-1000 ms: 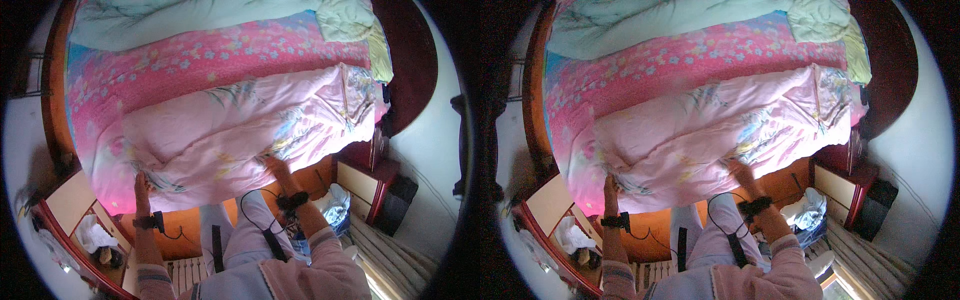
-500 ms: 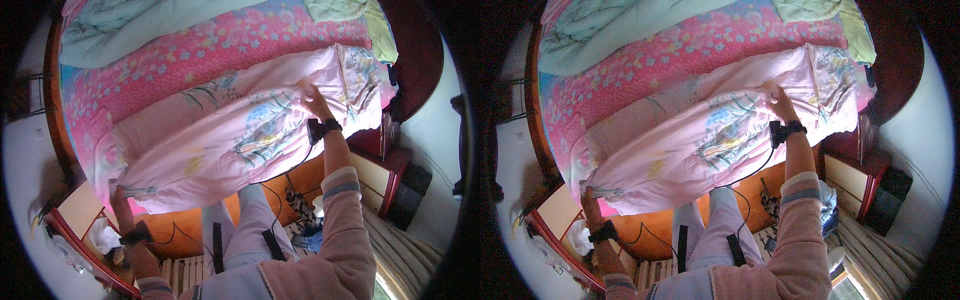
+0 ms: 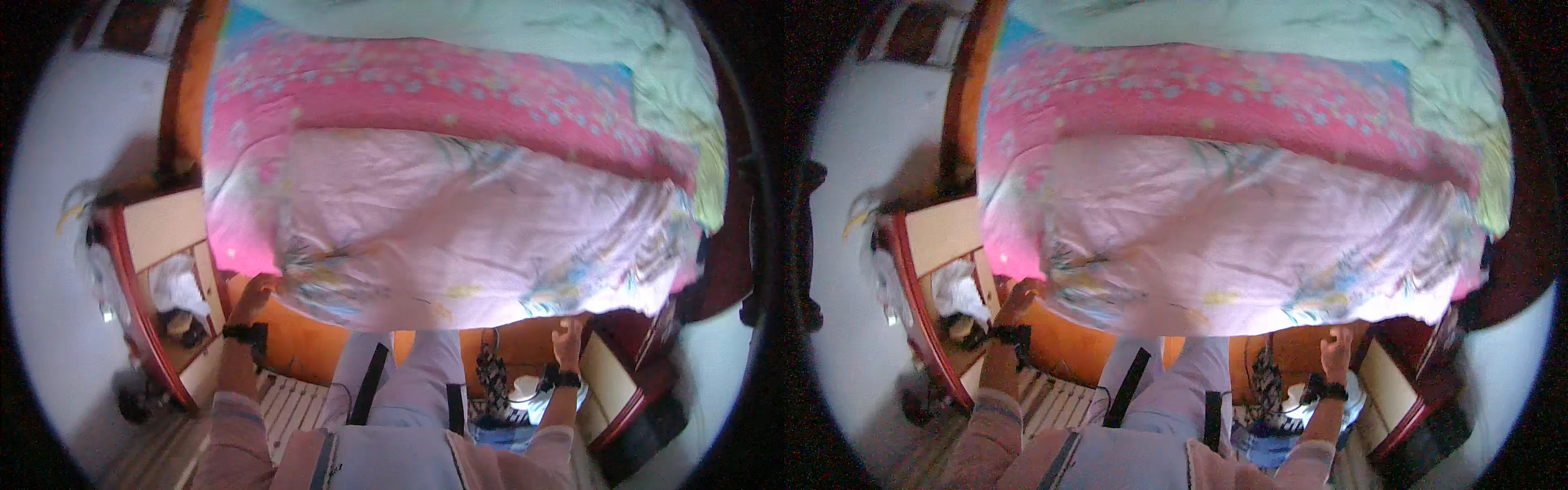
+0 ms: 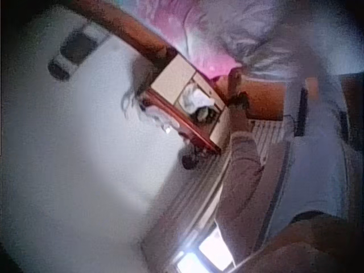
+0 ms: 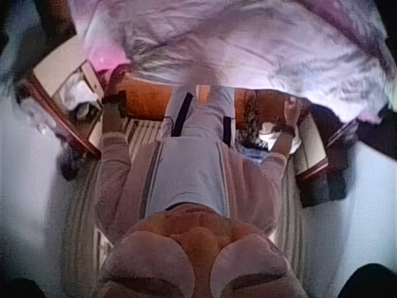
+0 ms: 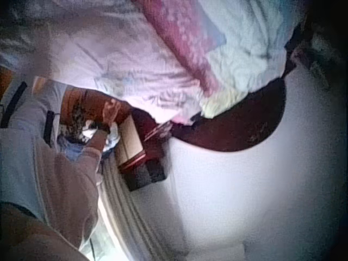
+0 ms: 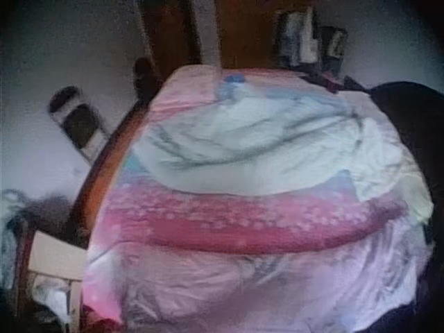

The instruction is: The person folds a pink floral sheet on a bed, then folds a light green duvet. The person uses both hands to align edges and fold the items into neat rectangles on the bed.

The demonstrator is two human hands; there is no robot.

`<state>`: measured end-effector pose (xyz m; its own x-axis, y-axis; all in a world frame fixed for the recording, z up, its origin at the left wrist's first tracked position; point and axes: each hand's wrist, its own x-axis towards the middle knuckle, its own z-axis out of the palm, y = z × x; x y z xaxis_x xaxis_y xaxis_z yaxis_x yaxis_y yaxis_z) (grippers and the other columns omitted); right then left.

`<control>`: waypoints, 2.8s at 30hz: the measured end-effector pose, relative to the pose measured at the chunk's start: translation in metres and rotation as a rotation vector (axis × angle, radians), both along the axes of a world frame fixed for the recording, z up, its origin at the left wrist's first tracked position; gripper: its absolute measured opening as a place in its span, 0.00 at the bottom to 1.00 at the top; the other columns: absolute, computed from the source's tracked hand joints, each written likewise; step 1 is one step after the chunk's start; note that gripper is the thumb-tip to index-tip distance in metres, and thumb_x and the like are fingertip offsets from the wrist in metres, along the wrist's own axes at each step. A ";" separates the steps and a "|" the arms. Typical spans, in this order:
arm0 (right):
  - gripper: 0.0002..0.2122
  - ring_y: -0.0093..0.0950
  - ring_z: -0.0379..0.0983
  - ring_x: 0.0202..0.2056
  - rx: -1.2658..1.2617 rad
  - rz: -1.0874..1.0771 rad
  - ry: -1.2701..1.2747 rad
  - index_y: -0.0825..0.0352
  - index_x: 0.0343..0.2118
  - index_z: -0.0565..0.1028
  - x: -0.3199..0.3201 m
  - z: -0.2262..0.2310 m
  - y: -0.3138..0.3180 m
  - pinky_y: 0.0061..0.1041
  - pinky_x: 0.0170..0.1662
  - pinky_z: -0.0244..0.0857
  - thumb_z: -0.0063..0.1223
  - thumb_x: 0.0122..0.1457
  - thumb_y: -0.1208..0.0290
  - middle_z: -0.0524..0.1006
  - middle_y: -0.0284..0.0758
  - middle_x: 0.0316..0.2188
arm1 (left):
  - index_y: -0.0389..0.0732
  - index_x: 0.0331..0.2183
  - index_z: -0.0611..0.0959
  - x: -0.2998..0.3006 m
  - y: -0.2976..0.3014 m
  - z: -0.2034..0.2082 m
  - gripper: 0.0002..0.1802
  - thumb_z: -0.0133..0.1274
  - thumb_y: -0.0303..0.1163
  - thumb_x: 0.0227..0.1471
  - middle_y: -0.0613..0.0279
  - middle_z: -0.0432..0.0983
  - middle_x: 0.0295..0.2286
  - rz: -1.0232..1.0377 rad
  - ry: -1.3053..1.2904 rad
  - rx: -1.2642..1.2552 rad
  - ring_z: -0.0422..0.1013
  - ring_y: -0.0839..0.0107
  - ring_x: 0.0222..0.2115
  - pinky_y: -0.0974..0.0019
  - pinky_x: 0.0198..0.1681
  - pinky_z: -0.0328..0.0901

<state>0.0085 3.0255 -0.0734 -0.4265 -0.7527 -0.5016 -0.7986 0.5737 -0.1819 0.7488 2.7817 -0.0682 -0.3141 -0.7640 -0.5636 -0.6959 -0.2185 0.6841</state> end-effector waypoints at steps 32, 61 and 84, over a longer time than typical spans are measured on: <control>0.07 0.44 0.73 0.33 -0.179 0.647 -0.500 0.67 0.33 0.71 0.318 0.039 -0.293 0.34 0.34 0.67 0.49 0.57 0.68 0.75 0.46 0.32 | 0.36 0.46 0.70 -0.064 -0.002 -0.034 0.22 0.52 0.34 0.50 0.45 0.73 0.38 0.687 0.004 -0.212 0.71 0.52 0.40 0.59 0.43 0.65; 0.30 0.42 0.56 0.57 -0.461 0.749 -0.346 0.64 0.57 0.56 0.473 -0.030 -0.510 0.40 0.57 0.52 0.55 0.52 0.67 0.60 0.45 0.56 | 0.38 0.50 0.65 -0.036 0.004 -0.033 0.39 0.64 0.37 0.36 0.47 0.66 0.44 0.556 -0.176 -0.329 0.61 0.47 0.46 0.51 0.48 0.59; 0.18 0.47 0.71 0.37 -0.255 0.675 -0.423 0.67 0.42 0.71 0.387 0.053 -0.445 0.40 0.38 0.66 0.55 0.45 0.78 0.75 0.46 0.31 | 0.33 0.56 0.55 -0.069 -0.048 -0.029 0.54 0.67 0.36 0.30 0.46 0.56 0.55 0.452 -0.016 -0.371 0.55 0.51 0.55 0.54 0.56 0.53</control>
